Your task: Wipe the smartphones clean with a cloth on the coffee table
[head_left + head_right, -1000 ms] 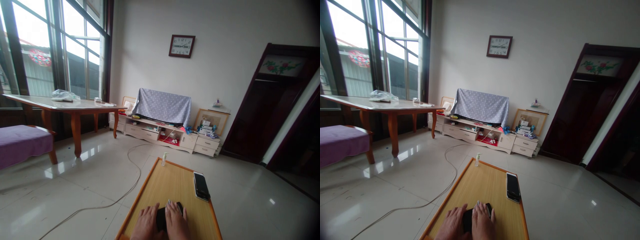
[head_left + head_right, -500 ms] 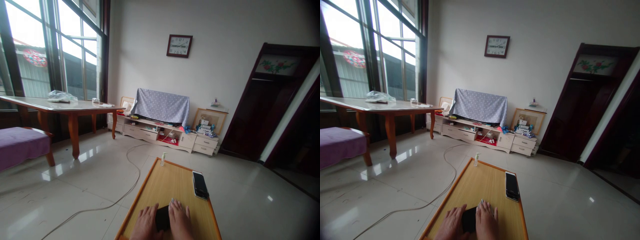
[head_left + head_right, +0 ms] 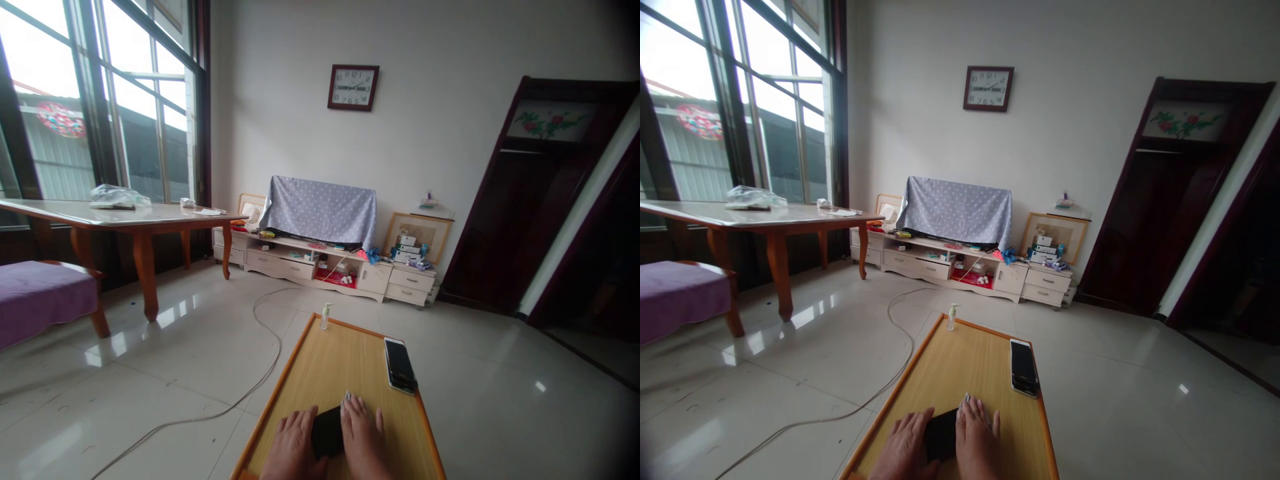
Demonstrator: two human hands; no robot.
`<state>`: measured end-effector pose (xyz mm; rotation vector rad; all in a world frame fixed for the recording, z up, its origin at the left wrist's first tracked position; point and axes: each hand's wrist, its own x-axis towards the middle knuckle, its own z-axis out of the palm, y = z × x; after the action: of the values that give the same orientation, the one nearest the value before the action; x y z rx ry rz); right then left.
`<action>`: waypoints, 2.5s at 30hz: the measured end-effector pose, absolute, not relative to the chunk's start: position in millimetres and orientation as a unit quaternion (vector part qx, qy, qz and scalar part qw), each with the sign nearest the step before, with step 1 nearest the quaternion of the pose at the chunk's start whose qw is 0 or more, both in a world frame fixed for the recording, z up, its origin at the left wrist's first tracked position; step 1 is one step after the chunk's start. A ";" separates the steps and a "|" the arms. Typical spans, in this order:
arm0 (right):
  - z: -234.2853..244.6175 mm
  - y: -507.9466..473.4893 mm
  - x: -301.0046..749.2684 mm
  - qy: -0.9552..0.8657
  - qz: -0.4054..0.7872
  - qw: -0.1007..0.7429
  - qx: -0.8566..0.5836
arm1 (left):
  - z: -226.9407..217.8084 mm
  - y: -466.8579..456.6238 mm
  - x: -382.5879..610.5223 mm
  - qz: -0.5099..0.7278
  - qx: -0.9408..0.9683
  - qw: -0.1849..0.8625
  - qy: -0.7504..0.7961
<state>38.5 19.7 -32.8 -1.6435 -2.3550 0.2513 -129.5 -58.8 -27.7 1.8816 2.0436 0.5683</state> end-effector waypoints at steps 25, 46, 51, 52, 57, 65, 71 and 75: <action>-72.2 -15.8 31.8 -0.855 0.096 0.179 -0.477 | -18.4 -59.1 -122.9 0.195 0.662 0.140 0.710; -61.6 -6.0 63.9 -0.840 0.104 0.164 -0.507 | -18.3 -57.8 -119.6 0.207 0.668 0.125 0.704; -45.7 1.8 73.8 -0.815 0.081 0.175 -0.547 | -18.3 -57.8 -118.5 0.209 0.668 0.127 0.703; -49.9 -0.2 70.1 -0.818 0.082 0.175 -0.542 | -18.7 -57.7 -118.6 0.210 0.667 0.127 0.703; -84.6 -16.6 48.5 -0.831 0.111 0.186 -0.513 | -20.6 -56.5 -119.5 0.213 0.671 0.132 0.698; -39.6 -4.3 84.4 -0.813 0.114 0.179 -0.543 | -16.1 -55.9 -115.7 0.184 0.669 0.127 0.709; -59.0 -11.6 66.9 -0.830 0.116 0.166 -0.519 | -17.1 -53.5 -115.9 0.179 0.667 0.127 0.712; -71.7 -19.1 58.4 -0.821 0.112 0.201 -0.522 | -16.0 -53.1 -115.8 0.154 0.672 0.133 0.712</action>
<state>58.4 -19.1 -71.7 -1.4585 -2.2950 0.3139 -115.8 -53.1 -16.0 1.9490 2.0658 0.4480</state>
